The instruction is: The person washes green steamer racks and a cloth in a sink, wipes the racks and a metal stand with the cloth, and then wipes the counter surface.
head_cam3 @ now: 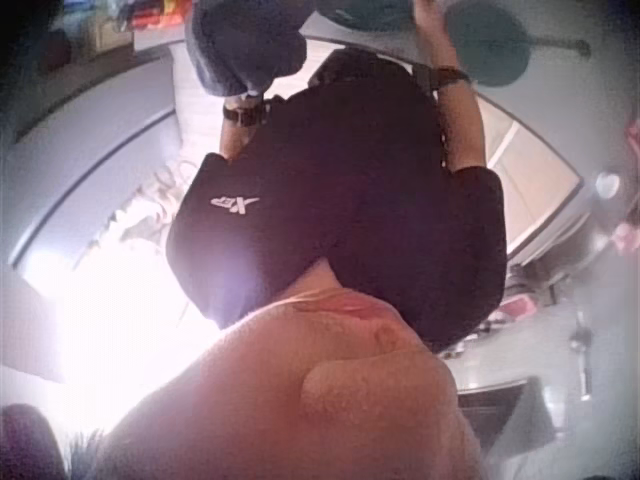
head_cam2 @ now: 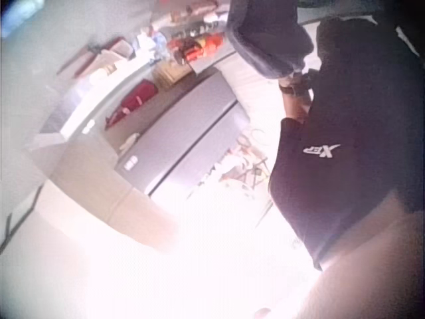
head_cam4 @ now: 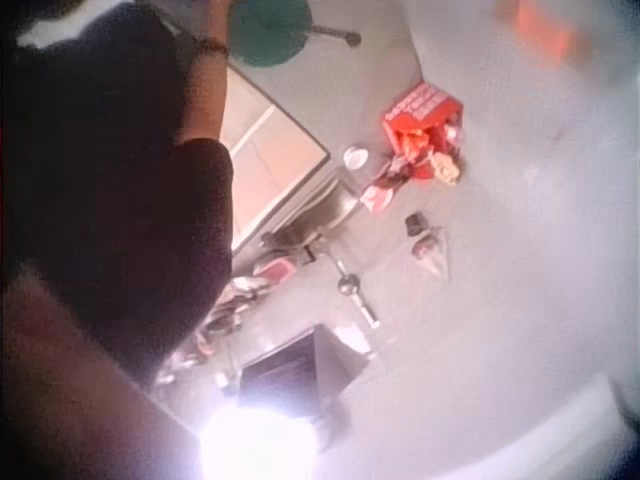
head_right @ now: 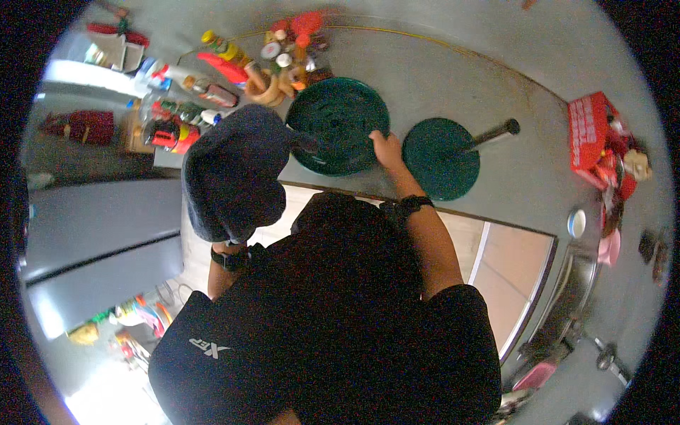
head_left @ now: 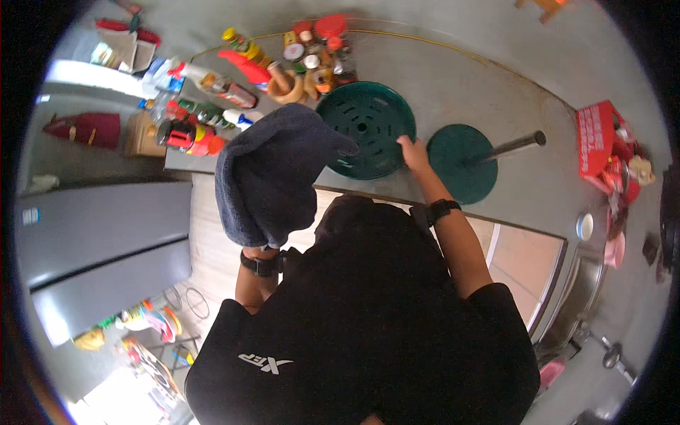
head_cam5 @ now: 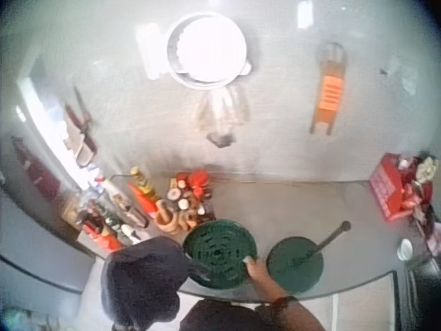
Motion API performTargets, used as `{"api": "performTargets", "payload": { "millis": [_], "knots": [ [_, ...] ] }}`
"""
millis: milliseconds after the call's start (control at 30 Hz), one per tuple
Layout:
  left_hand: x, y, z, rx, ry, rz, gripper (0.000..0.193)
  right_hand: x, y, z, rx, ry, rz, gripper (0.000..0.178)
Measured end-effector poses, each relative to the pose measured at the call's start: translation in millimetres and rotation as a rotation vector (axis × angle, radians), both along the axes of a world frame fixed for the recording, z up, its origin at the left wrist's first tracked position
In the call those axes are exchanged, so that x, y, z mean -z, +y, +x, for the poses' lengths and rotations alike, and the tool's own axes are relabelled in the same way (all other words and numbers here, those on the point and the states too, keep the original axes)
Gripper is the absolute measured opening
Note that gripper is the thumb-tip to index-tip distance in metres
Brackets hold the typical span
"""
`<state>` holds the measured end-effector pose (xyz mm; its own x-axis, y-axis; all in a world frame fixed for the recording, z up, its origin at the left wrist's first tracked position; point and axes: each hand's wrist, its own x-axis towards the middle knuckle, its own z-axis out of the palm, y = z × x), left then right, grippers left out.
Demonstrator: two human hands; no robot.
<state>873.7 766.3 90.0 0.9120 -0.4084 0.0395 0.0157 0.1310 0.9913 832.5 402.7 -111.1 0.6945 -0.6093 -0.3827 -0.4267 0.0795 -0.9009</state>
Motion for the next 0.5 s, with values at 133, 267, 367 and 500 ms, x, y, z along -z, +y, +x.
{"api": "performTargets", "payload": {
  "millis": [133,267,367,500],
  "knots": [
    [2,-29,12,0.122,-0.004,0.003,0.055,-26,1,-20,-0.100,0.054,-0.312,0.065],
    [-3,-61,24,0.237,-0.031,-0.018,0.053,-54,-9,-55,0.018,0.034,-0.403,0.051],
    [-7,-90,33,0.340,-0.054,-0.039,0.051,-65,-31,-104,-0.003,-0.036,-0.136,0.047],
    [-17,-129,38,0.483,-0.108,-0.075,0.049,-84,-41,-145,0.241,0.187,-0.421,0.049]
  ]
}}
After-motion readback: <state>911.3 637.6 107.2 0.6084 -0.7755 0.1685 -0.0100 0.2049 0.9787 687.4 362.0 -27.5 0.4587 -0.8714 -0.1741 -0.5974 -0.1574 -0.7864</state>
